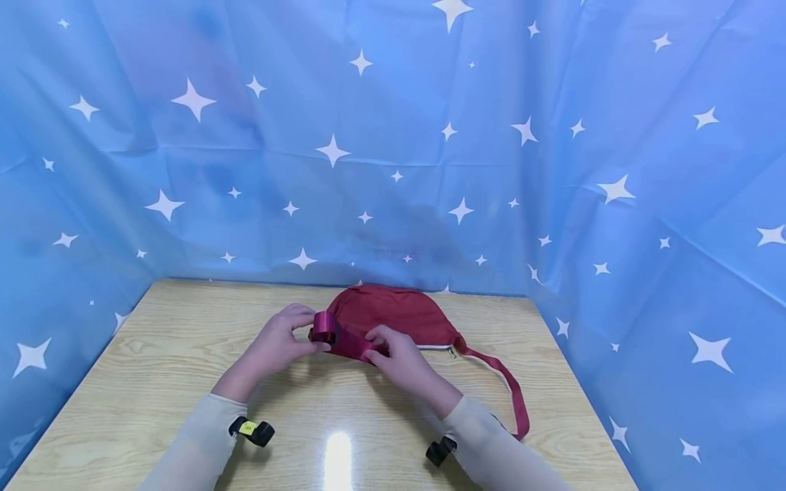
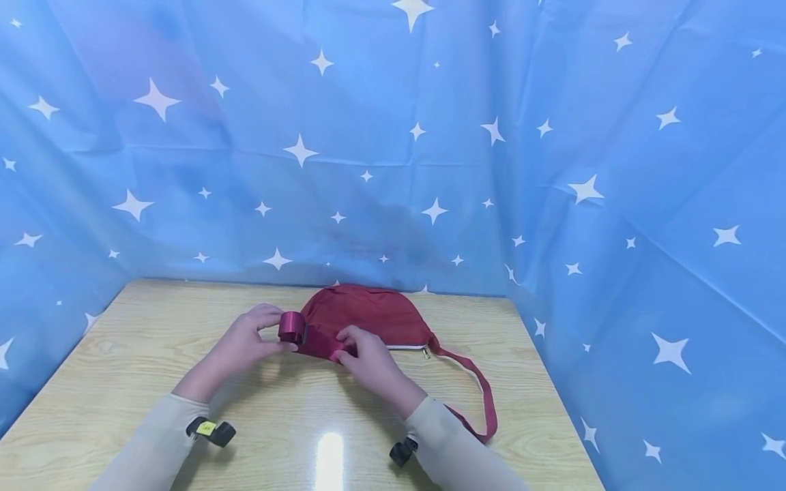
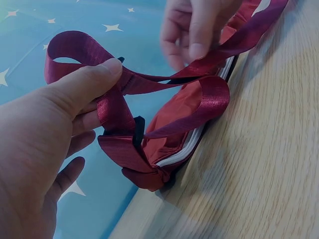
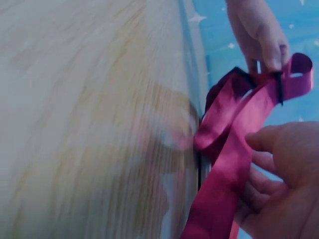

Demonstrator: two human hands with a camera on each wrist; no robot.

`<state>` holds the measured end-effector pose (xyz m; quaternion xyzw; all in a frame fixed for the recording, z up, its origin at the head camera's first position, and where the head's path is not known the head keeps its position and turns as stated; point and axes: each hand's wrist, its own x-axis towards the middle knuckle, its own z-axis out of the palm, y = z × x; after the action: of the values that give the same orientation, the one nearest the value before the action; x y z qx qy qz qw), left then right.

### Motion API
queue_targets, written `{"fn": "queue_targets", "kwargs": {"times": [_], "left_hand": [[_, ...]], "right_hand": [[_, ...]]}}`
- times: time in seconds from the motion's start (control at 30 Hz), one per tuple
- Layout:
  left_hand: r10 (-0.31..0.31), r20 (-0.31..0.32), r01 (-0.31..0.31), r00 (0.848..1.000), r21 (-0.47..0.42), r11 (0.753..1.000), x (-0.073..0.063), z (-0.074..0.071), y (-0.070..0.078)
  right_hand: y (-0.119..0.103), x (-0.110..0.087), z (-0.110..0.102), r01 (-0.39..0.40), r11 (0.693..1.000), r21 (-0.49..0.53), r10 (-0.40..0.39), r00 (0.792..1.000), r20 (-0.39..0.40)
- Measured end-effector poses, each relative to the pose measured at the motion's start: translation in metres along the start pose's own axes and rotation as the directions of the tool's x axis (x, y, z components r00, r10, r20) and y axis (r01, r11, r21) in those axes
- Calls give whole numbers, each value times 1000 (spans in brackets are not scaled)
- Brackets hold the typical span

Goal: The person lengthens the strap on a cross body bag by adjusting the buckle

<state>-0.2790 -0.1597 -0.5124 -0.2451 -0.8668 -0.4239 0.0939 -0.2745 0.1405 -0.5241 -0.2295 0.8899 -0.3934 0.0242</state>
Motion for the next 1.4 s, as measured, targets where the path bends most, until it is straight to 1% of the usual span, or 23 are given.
{"fn": "queue_targets", "kwargs": {"times": [0.1, 0.23, 0.33, 0.47, 0.63, 0.73, 0.83, 1.03, 1.13, 1.23, 1.4], "left_hand": [[-9, 8, 9, 1000, -2, 1000, 0, 0, 1], [-4, 7, 4, 1000, -2, 1000, 0, 0, 0], [2, 1, -2, 1000, 5, 1000, 0, -1, -1], [4, 3, -4, 1000, 8, 1000, 0, -1, -1], [-2, 6, 2, 1000, 5, 1000, -1, -2, -1], [-10, 7, 10, 1000, -1, 1000, -1, -3, 0], [-13, 9, 13, 1000, -3, 1000, -1, -2, 0], [-9, 8, 9, 1000, 12, 1000, -2, -1, -1], [-15, 8, 15, 1000, 1, 1000, -2, -1, -1], [-19, 11, 20, 1000, -7, 1000, -3, -2, -1], [-21, 14, 22, 1000, -18, 1000, -3, -3, -2]], "right_hand": [[-5, 4, 2, 19, 999, 26, -19, 1000, -13], [-2, 1, -2, 38, 999, 23, -37, 998, -41], [5, -4, -7, 22, 1000, 13, -21, 998, -58], [17, -11, -14, -23, 1000, -3, 23, 997, -74], [24, -12, -13, -51, 999, 6, 51, 997, -53], [20, -8, -9, -45, 999, 17, 46, 999, -30], [12, -2, -3, -24, 1000, 17, 24, 1000, -12], [-6, 12, 4, 9, 999, 46, -9, 1000, -8], [-9, 12, 2, 4, 998, 63, -3, 1000, -13], [-4, 8, -2, -4, 998, 69, 6, 1000, -27], [16, -2, -11, -15, 998, 53, 18, 999, -51]]}}
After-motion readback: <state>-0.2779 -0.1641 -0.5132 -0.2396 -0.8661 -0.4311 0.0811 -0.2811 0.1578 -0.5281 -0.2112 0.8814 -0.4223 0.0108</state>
